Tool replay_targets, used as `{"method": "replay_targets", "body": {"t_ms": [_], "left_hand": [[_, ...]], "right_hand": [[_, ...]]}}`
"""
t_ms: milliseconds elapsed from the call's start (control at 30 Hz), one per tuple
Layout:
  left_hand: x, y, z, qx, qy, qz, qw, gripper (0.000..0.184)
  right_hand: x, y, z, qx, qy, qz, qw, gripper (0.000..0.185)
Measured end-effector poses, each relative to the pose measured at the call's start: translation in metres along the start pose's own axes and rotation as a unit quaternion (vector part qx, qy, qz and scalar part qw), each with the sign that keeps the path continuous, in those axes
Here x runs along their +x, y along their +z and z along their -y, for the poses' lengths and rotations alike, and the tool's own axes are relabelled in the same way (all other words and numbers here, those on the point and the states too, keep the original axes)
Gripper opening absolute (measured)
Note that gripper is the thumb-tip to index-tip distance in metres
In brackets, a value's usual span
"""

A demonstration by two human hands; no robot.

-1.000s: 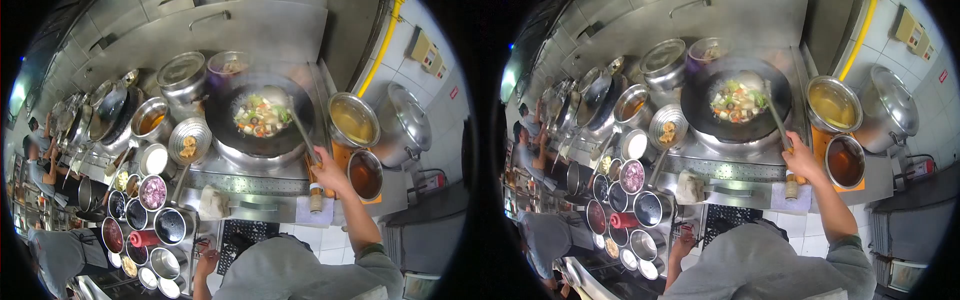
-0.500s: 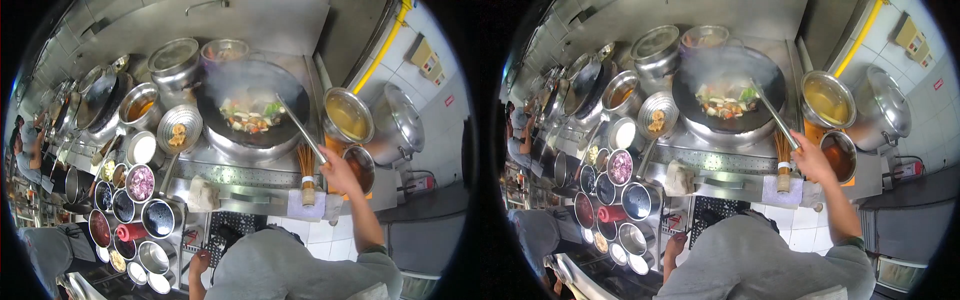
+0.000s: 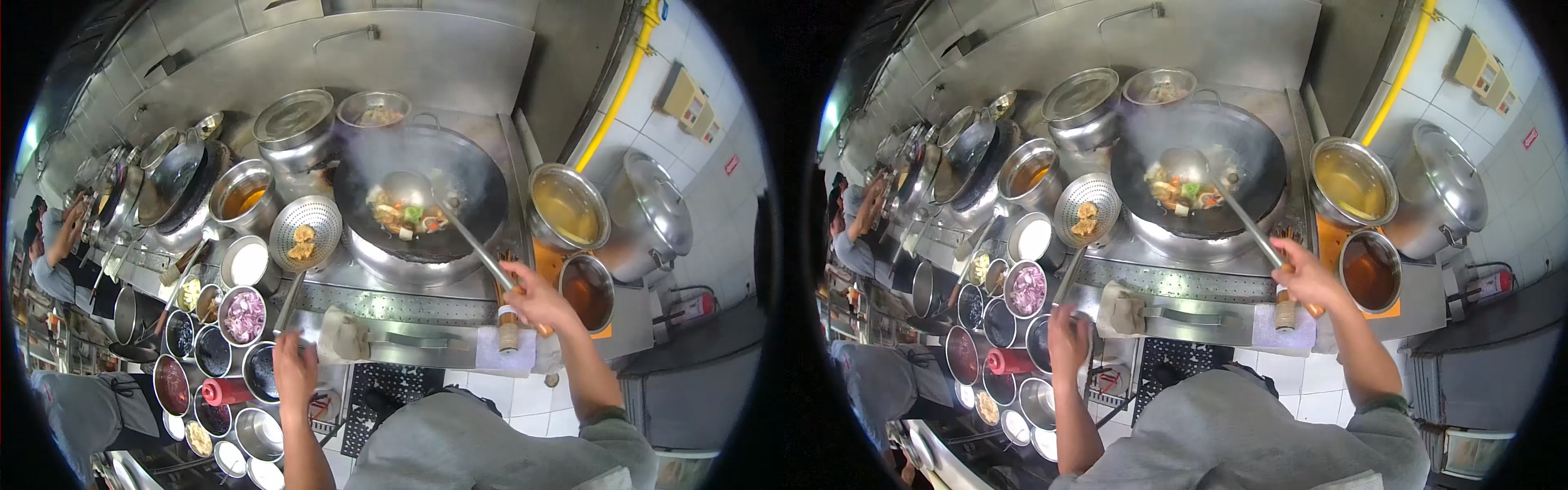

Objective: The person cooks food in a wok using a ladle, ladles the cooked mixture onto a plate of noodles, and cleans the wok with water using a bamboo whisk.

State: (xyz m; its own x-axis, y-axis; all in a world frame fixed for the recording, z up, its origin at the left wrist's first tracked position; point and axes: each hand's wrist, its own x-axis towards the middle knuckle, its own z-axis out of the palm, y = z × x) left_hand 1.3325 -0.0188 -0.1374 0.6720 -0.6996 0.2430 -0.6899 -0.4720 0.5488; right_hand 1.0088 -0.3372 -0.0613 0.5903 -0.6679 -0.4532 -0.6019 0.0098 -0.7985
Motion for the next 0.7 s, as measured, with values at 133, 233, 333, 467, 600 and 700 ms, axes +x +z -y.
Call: {"method": "replay_targets", "body": {"t_ms": [133, 233, 333, 467, 600, 700], "left_hand": [[0.068, 0.035, 0.051, 0.096, 0.044, -0.003, 0.994, 0.041], [0.098, 0.063, 0.086, 0.172, -0.069, 0.129, 0.974, 0.046], [0.114, 0.058, 0.1, 0.104, -0.124, 0.236, 0.958, 0.048], [0.117, 0.053, 0.083, -0.459, -0.396, 0.28, 0.744, 0.026], [0.106, 0.047, 0.059, -0.662, -0.449, 0.228, 0.555, 0.008], [0.089, 0.034, 0.037, -0.632, -0.44, 0.208, 0.604, 0.004]], "right_hand": [[0.045, 0.011, -0.013, -0.259, -0.154, -0.192, 0.934, 0.063], [0.061, 0.015, 0.0, -0.12, -0.076, -0.125, 0.982, 0.061], [0.03, 0.013, 0.005, -0.017, -0.054, -0.039, 0.998, 0.06], [-0.028, -0.004, 0.011, -0.222, -0.131, -0.05, 0.965, 0.061], [-0.043, -0.036, -0.011, -0.391, -0.238, -0.092, 0.884, 0.061], [-0.069, -0.072, -0.003, -0.465, -0.187, -0.082, 0.861, 0.061]]}}
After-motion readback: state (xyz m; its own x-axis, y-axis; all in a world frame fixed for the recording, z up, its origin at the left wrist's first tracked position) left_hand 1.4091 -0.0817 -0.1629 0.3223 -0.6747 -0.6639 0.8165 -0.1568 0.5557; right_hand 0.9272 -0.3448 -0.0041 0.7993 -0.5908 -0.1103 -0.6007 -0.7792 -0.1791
